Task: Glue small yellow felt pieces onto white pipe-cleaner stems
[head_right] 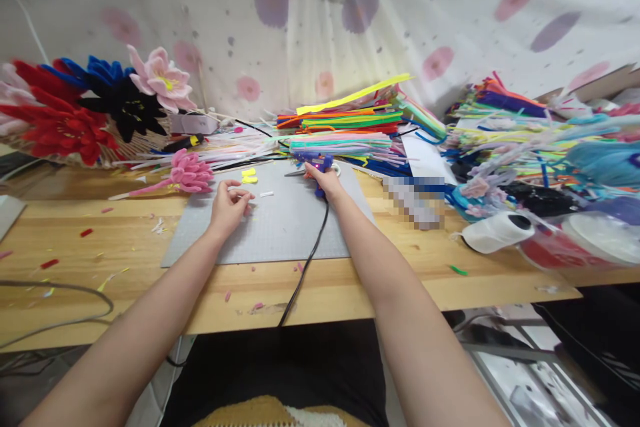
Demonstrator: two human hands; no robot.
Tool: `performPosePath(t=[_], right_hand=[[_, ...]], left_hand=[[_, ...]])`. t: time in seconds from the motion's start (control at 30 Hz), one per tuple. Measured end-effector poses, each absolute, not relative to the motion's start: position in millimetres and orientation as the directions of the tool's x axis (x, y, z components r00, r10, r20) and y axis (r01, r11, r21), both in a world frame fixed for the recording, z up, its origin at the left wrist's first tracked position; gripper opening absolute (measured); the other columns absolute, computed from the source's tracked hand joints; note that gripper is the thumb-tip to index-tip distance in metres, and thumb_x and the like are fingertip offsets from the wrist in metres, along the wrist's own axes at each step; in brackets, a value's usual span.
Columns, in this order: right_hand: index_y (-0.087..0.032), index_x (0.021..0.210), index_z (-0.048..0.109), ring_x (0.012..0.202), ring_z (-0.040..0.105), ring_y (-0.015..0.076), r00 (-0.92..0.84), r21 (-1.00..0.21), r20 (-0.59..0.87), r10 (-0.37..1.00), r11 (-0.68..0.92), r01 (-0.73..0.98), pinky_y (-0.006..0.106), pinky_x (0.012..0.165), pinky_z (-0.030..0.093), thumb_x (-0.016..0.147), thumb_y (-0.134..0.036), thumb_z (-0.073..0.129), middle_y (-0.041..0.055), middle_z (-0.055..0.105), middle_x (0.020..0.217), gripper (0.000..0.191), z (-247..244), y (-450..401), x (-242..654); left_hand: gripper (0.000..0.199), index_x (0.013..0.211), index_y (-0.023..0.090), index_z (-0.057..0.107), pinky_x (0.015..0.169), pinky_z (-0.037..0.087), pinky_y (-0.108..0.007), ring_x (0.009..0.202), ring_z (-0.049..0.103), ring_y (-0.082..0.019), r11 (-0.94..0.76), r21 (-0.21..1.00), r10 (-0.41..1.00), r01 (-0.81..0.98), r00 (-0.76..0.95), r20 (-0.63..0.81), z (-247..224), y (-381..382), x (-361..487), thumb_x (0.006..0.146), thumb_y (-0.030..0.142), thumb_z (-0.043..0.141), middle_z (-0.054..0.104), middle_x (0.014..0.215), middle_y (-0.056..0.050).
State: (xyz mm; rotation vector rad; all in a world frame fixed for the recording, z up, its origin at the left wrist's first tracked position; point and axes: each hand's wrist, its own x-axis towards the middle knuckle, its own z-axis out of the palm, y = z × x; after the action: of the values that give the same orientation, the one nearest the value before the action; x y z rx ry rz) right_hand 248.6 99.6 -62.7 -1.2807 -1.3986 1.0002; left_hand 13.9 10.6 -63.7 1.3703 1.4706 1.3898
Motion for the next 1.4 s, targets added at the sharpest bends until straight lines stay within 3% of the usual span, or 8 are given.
performPosePath(t=[0.2, 0.3, 0.47, 0.73, 0.93, 1.13, 1.27, 1.4], right_hand=[[-0.015, 0.077, 0.063, 0.080, 0.064, 0.0174, -0.032, -0.976, 0.145, 0.989, 0.148, 0.163, 0.029, 0.080, 0.049, 0.064, -0.055, 0.063, 0.0080, 0.069, 0.081, 0.042, -60, 99, 256], [-0.014, 0.082, 0.064, 0.078, 0.064, 0.0182, -0.059, -0.952, 0.084, 0.995, 0.097, 0.292, 0.031, 0.078, 0.049, 0.060, -0.054, 0.067, 0.0082, 0.069, 0.080, 0.046, -55, 85, 273], [-0.017, 0.095, 0.066, 0.085, 0.062, 0.0220, -0.055, -0.792, 0.093, 0.994, 0.107, 0.601, 0.036, 0.080, 0.047, 0.059, -0.053, 0.069, 0.0077, 0.068, 0.091, 0.051, -47, 63, 301], [-0.020, 0.101, 0.065, 0.083, 0.060, 0.0240, -0.056, -0.649, 0.119, 0.991, 0.121, 0.751, 0.036, 0.074, 0.046, 0.064, -0.057, 0.063, 0.0076, 0.067, 0.090, 0.053, -44, 54, 303], [-0.019, 0.092, 0.063, 0.072, 0.057, 0.0199, -0.176, -0.499, 0.111, 0.978, 0.208, 0.841, 0.032, 0.065, 0.043, 0.065, -0.056, 0.062, 0.0068, 0.064, 0.084, 0.046, -34, 46, 312], [-0.019, 0.077, 0.057, 0.063, 0.052, 0.0172, -0.079, -0.279, 0.086, 0.993, 0.100, 0.955, 0.028, 0.055, 0.036, 0.055, -0.054, 0.070, 0.0049, 0.060, 0.071, 0.043, -15, 25, 322], [-0.020, 0.059, 0.052, 0.051, 0.045, 0.0117, -0.273, -0.339, -0.208, 0.939, 0.192, 0.921, 0.026, 0.051, 0.030, 0.069, -0.046, 0.061, 0.0000, 0.055, 0.056, 0.029, -1, 14, 306], [-0.019, 0.057, 0.054, 0.053, 0.046, 0.0116, -0.308, -0.412, -0.083, 0.948, 0.248, 0.876, 0.026, 0.053, 0.031, 0.075, -0.038, 0.054, 0.0003, 0.055, 0.056, 0.026, 2, 25, 262]], left_hand=[[0.030, 0.094, 0.023, 0.036, 0.046, 0.043, -0.020, 0.047, 0.055, -0.008, -0.130, 0.965, 0.958, 0.229, -0.221, 0.182, -64, 11, 13, 0.071, 0.024, 0.055, 0.064, 0.075, 0.004], [0.030, 0.094, 0.023, 0.036, 0.045, 0.042, -0.020, 0.047, 0.054, -0.008, -0.137, 0.966, 0.956, 0.220, -0.227, 0.187, -64, 11, 12, 0.071, 0.024, 0.055, 0.064, 0.074, 0.004], [0.031, 0.094, 0.022, 0.036, 0.045, 0.042, -0.020, 0.046, 0.053, -0.008, -0.131, 0.969, 0.957, 0.208, -0.228, 0.178, -63, 13, 14, 0.070, 0.024, 0.056, 0.063, 0.073, 0.004], [0.029, 0.091, 0.022, 0.036, 0.054, 0.045, -0.022, 0.050, 0.056, -0.009, -0.119, 0.969, 0.930, 0.214, -0.318, 0.185, -59, 9, 13, 0.069, 0.020, 0.056, 0.063, 0.070, 0.004], [0.030, 0.091, 0.022, 0.036, 0.076, 0.046, -0.027, 0.074, 0.064, -0.012, -0.163, 0.966, 0.890, 0.202, -0.392, 0.232, -61, 11, 10, 0.070, 0.019, 0.057, 0.065, 0.073, 0.001], [0.028, 0.090, 0.022, 0.036, 0.076, 0.046, -0.028, 0.075, 0.065, -0.013, -0.178, 0.967, 0.878, 0.182, -0.415, 0.239, -63, 13, 9, 0.071, 0.018, 0.056, 0.065, 0.074, 0.001], [0.029, 0.090, 0.022, 0.036, 0.076, 0.046, -0.028, 0.076, 0.065, -0.013, -0.189, 0.965, 0.876, 0.180, -0.413, 0.249, -66, 16, 7, 0.071, 0.019, 0.057, 0.065, 0.073, 0.001], [0.030, 0.091, 0.022, 0.036, 0.073, 0.047, -0.027, 0.075, 0.065, -0.013, -0.195, 0.964, 0.874, 0.179, -0.414, 0.254, -67, 17, 7, 0.071, 0.019, 0.058, 0.065, 0.072, 0.001]])
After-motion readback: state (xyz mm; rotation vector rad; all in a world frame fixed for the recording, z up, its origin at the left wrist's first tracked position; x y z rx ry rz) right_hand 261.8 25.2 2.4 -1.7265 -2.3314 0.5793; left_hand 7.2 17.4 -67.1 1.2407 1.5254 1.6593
